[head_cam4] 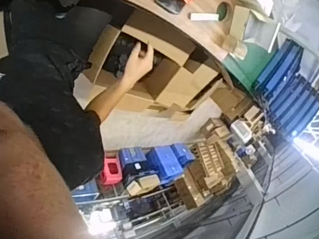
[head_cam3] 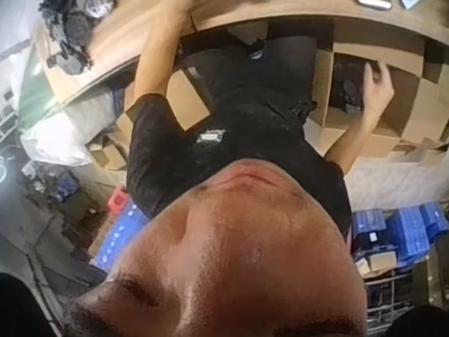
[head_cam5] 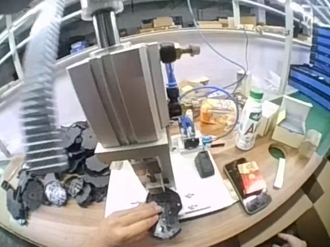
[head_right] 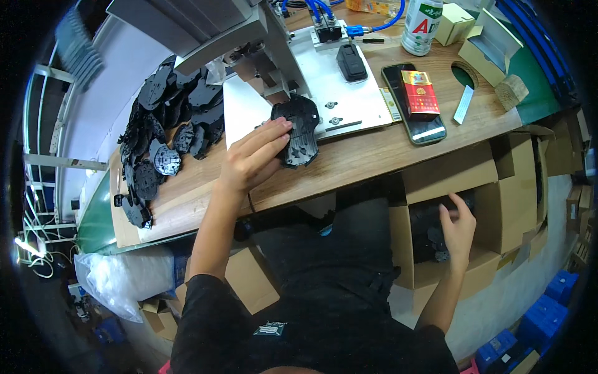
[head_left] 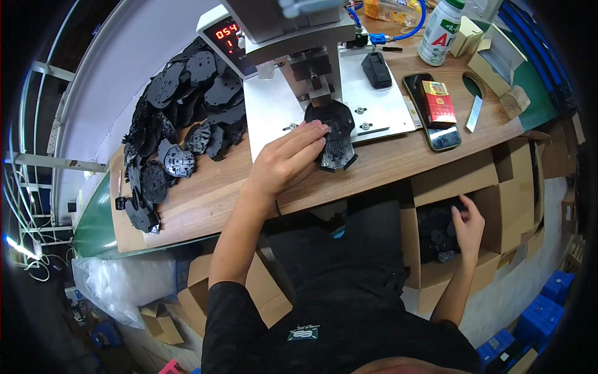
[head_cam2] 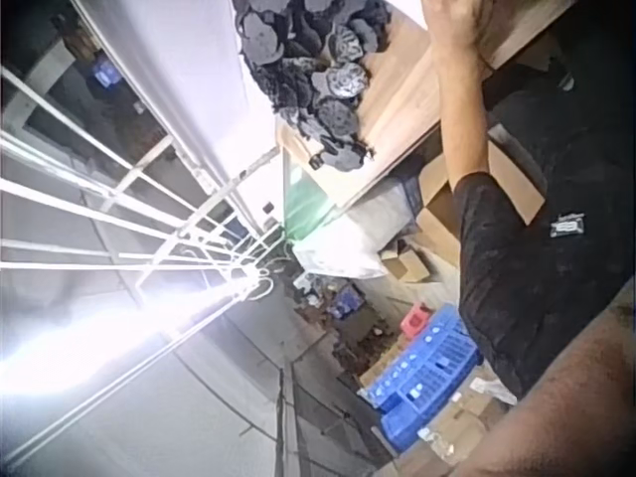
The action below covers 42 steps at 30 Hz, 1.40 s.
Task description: Using a pneumatic press machine to assemble or secure components into plastic computer mouse shells on a production line.
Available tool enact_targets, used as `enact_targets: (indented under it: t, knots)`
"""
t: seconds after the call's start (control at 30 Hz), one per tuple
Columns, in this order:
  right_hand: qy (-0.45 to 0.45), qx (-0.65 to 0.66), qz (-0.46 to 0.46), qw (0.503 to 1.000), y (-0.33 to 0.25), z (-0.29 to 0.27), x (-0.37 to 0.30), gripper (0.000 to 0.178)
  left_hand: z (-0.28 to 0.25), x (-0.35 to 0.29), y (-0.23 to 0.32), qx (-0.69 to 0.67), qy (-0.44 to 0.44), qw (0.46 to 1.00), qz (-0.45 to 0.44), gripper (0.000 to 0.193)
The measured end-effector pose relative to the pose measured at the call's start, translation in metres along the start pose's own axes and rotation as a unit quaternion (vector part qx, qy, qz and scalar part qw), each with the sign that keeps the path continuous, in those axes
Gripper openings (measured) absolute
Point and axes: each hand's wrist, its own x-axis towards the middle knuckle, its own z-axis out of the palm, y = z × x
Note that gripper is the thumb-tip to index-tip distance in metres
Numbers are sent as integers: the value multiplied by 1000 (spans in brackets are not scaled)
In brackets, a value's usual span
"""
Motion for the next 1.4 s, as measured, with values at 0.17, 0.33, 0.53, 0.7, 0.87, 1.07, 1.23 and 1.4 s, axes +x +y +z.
enact_targets:
  t: [0.17, 0.33, 0.53, 0.7, 0.87, 1.07, 1.23, 1.4]
  knots:
    - [-120, 154, -340, 920, -163, 39, 30, 43, -1, -9, 6, 7, 21, 999, -43, 37]
    - [-93, -80, -541, 832, -237, 83, 51, 58, 6, -12, 6, -32, 40, 997, -65, 41]
    - [-67, -133, -501, 853, -238, 97, 53, 53, -42, -35, 10, 61, 70, 979, -180, 55]
    - [-73, -116, -514, 847, -248, 102, 49, 53, -99, -168, -46, 322, -4, 854, -408, 75]
    - [-73, -102, -489, 863, -241, 101, 48, 49, -96, -204, 15, 210, -23, 892, -400, 64]
    - [-68, -84, -488, 866, -239, 101, 51, 48, -92, -196, 67, 136, 3, 930, -341, 54]
    - [-57, -77, -508, 856, -243, 103, 52, 47, -88, -191, 75, 71, -82, 941, -319, 48]
    - [-43, -87, -512, 854, -241, 104, 52, 43, -78, -188, 65, 93, -51, 966, -237, 41]
